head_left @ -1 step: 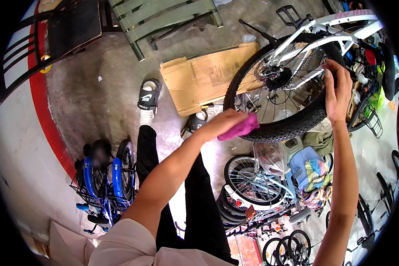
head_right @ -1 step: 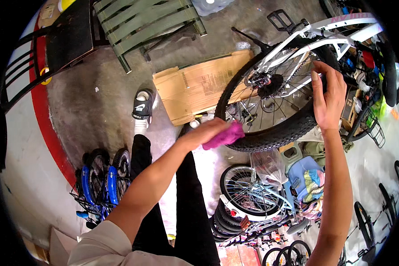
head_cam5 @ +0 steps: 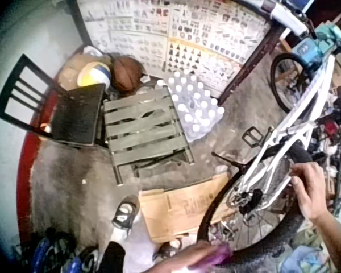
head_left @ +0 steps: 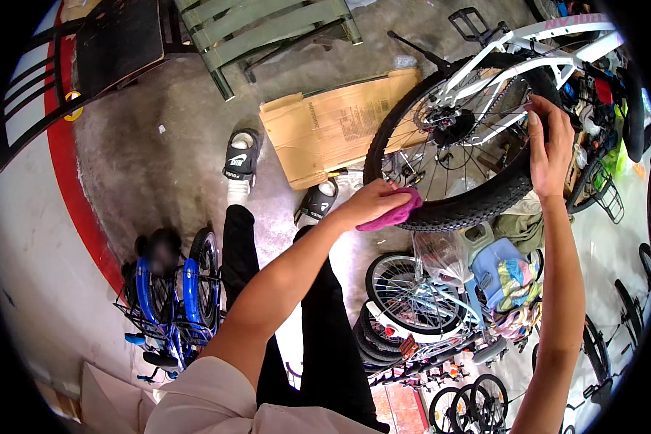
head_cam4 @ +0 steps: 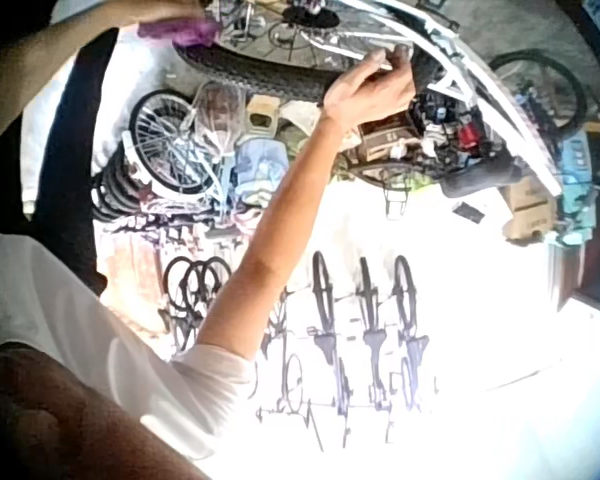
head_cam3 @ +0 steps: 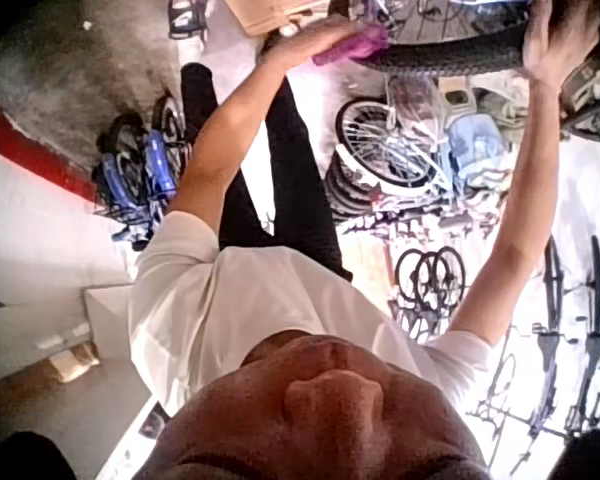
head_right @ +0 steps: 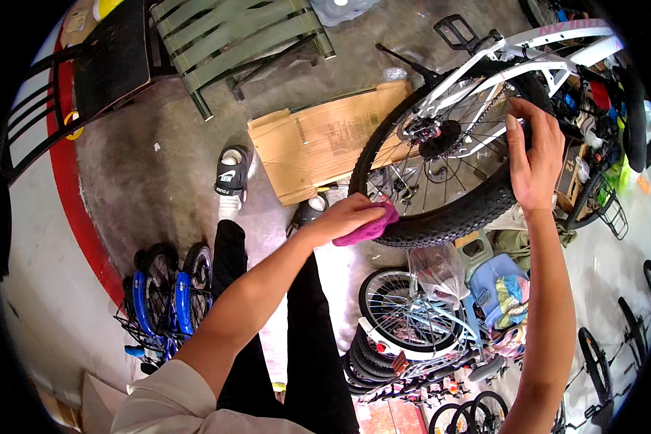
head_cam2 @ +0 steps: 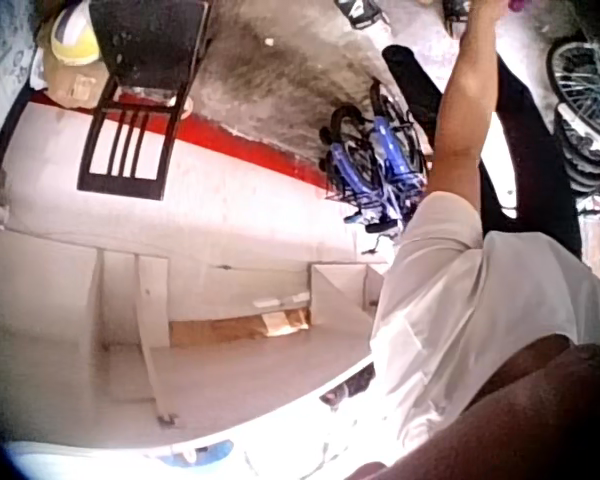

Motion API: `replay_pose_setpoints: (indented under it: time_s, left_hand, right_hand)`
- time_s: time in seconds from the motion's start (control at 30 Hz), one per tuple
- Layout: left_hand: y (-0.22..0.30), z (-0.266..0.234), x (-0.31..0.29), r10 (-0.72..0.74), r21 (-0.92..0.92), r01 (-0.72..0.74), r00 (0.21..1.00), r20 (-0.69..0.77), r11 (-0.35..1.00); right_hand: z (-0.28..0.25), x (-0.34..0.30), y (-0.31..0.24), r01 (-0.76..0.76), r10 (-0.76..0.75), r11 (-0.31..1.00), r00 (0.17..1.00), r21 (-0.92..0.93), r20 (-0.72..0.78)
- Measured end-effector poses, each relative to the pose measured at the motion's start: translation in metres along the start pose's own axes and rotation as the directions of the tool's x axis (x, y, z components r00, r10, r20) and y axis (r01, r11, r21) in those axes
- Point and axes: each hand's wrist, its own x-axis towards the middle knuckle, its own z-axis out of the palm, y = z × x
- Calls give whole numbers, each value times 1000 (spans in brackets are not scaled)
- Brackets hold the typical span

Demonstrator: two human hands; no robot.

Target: The person wipes the bicycle frame and wheels with a cloth, then picks up the bicycle and uses a screwdriver to tighten components on the handlebars.

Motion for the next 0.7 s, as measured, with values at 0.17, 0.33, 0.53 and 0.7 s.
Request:
replay_pose_setpoints:
  time_s: [0.17, 0.33, 0.53, 0.7]
  left_hand:
    - [-17, -14, 57, -314, 703, 349, 931, -185, 620]
    - [-28, -60, 61, -339, 427, 545, 816, -467, 722]
    - [-13, -76, -1, -447, -708, 258, 890, -91, 658]
    - [34, -94, -39, -282, -841, 63, 953, -109, 538]
  right_hand:
    - [2, 1, -3, 51, -53, 998, 997, -44, -48]
    - [3, 2, -6, 80, -82, 996, 995, -41, -57]
    - [-4, 3, -5, 72, -73, 997, 995, -30, -61]
    - [-3, 6, -6, 87, -89, 995, 995, -40, -44]
